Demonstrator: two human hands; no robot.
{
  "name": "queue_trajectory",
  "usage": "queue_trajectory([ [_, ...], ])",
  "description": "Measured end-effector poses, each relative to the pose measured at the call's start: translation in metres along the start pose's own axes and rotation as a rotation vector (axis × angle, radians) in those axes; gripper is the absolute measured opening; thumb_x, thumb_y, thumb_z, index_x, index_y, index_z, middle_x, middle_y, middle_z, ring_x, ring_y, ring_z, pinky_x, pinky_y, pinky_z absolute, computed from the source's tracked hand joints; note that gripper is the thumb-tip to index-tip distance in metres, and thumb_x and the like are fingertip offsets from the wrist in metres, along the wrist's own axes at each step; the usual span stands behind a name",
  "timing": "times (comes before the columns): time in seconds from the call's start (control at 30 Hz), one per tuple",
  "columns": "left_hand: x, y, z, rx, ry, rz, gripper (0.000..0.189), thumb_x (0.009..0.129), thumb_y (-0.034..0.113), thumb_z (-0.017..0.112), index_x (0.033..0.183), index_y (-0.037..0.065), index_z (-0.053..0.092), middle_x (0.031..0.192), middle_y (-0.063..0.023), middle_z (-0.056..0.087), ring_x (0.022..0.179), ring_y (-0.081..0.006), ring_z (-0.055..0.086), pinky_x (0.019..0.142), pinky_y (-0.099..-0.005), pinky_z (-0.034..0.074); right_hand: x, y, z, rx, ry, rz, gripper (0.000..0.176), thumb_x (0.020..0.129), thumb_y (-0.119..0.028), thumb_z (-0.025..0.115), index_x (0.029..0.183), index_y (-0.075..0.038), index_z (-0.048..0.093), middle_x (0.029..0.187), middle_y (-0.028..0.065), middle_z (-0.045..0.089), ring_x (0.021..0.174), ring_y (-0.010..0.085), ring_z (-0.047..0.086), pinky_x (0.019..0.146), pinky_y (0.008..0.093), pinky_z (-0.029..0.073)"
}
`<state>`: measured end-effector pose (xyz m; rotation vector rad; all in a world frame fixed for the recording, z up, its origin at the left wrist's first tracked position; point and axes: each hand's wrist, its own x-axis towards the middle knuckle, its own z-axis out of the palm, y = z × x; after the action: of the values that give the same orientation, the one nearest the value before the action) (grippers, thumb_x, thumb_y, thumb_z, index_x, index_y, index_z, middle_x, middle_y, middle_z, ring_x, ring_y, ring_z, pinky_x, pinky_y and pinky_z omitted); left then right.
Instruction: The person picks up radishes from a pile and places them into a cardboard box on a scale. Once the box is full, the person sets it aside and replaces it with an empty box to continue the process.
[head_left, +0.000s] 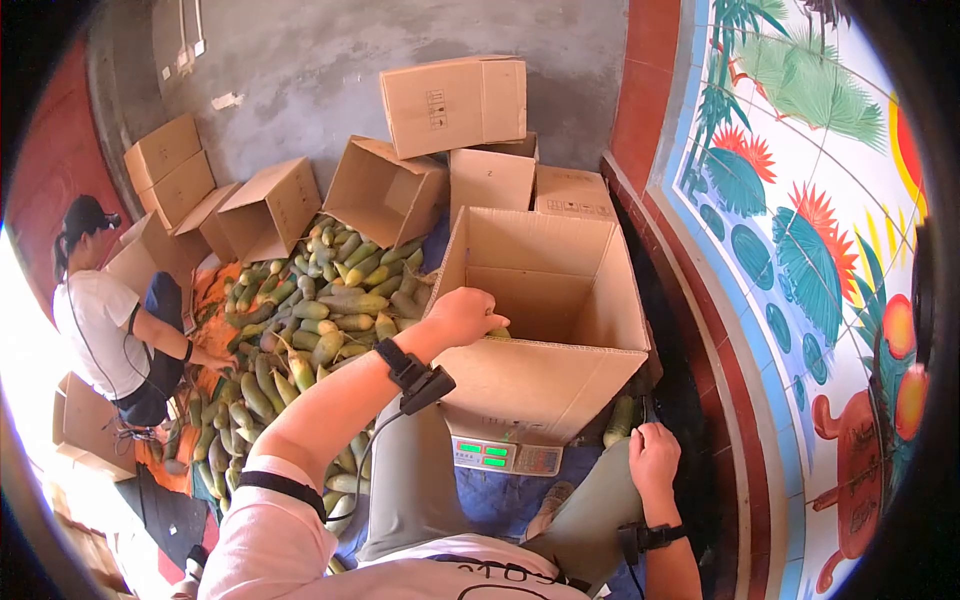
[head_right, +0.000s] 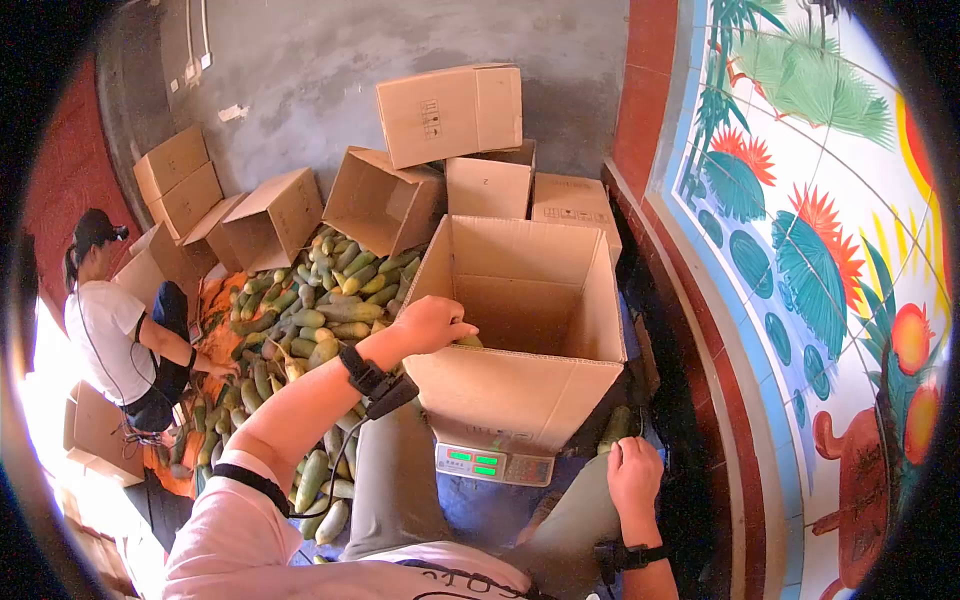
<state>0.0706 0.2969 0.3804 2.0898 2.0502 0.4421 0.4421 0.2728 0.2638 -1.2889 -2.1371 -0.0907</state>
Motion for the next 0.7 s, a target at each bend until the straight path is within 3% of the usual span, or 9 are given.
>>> queue_trajectory([
  [0.13, -0.001, -0.001, 0.001, -0.046, 0.014, -0.018, 0.036, 0.081, 0.038, 0.061, 0.074, 0.003, 0.062, 0.074, -0.0146, 0.063, 0.077, -0.0316, 0.061, 0.071, -0.0406, 0.047, 0.000, -0.001, -0.001, -0.006, -0.009, -0.004, 0.011, 0.079, -0.012, 0.060, 0.074, -0.003, 0.055, 0.075, 0.0136, 0.057, 0.072, 0.0331, 0.056, 0.065, 0.0425, 0.045],
  [0.2, -0.001, -0.005, 0.002, -0.087, 0.015, 0.050, 0.030, 0.081, 0.032, 0.063, 0.073, 0.002, 0.061, 0.070, -0.0151, 0.062, 0.069, -0.0316, 0.061, 0.063, -0.0404, 0.047, 0.001, -0.001, 0.000, -0.003, -0.013, -0.005, 0.011, 0.079, -0.012, 0.060, 0.074, -0.003, 0.055, 0.075, 0.0137, 0.057, 0.073, 0.0330, 0.056, 0.065, 0.0425, 0.045],
  [0.33, 0.000, -0.007, 0.006, -0.155, 0.031, 0.067, 0.026, 0.081, 0.027, 0.063, 0.073, 0.002, 0.060, 0.066, -0.0129, 0.063, 0.064, -0.0288, 0.061, 0.061, -0.0380, 0.048, 0.001, -0.002, 0.002, -0.002, -0.003, -0.010, 0.011, 0.078, -0.011, 0.060, 0.074, -0.003, 0.055, 0.074, 0.0138, 0.057, 0.073, 0.0331, 0.056, 0.065, 0.0424, 0.045],
  [0.43, -0.006, -0.001, 0.006, -0.251, 0.140, 0.038, 0.023, 0.083, 0.022, 0.060, 0.073, 0.001, 0.060, 0.064, -0.0119, 0.063, 0.062, -0.0274, 0.062, 0.059, -0.0358, 0.048, 0.002, -0.002, 0.001, -0.011, -0.019, -0.007, 0.010, 0.079, -0.011, 0.060, 0.075, -0.003, 0.055, 0.075, 0.0137, 0.057, 0.072, 0.0332, 0.056, 0.065, 0.0426, 0.045],
  [0.53, -0.015, 0.004, 0.006, -0.393, 0.252, -0.028, 0.022, 0.082, 0.022, 0.059, 0.071, 0.003, 0.059, 0.071, -0.0146, 0.062, 0.069, -0.0333, 0.060, 0.064, -0.0416, 0.048, 0.001, -0.001, 0.002, -0.003, -0.031, 0.011, 0.010, 0.078, -0.011, 0.060, 0.074, -0.003, 0.054, 0.075, 0.0139, 0.056, 0.072, 0.0335, 0.056, 0.064, 0.0427, 0.045],
  [0.6, -0.021, 0.005, 0.007, -0.327, 0.494, 0.192, 0.016, 0.084, 0.014, 0.058, 0.075, 0.001, 0.058, 0.063, -0.0118, 0.062, 0.062, -0.0281, 0.062, 0.056, -0.0351, 0.048, 0.000, -0.001, 0.002, -0.002, -0.021, 0.003, 0.010, 0.078, -0.011, 0.060, 0.075, -0.003, 0.054, 0.074, 0.0140, 0.056, 0.071, 0.0337, 0.056, 0.064, 0.0427, 0.045],
  [0.7, -0.033, 0.006, 0.006, -0.238, 0.655, 0.296, 0.014, 0.083, 0.013, 0.061, 0.076, 0.002, 0.057, 0.065, -0.0125, 0.061, 0.061, -0.0290, 0.061, 0.056, -0.0362, 0.048, 0.001, 0.000, 0.003, -0.004, -0.013, 0.002, 0.010, 0.078, -0.010, 0.061, 0.075, -0.003, 0.054, 0.074, 0.0141, 0.056, 0.071, 0.0340, 0.055, 0.063, 0.0427, 0.045],
])
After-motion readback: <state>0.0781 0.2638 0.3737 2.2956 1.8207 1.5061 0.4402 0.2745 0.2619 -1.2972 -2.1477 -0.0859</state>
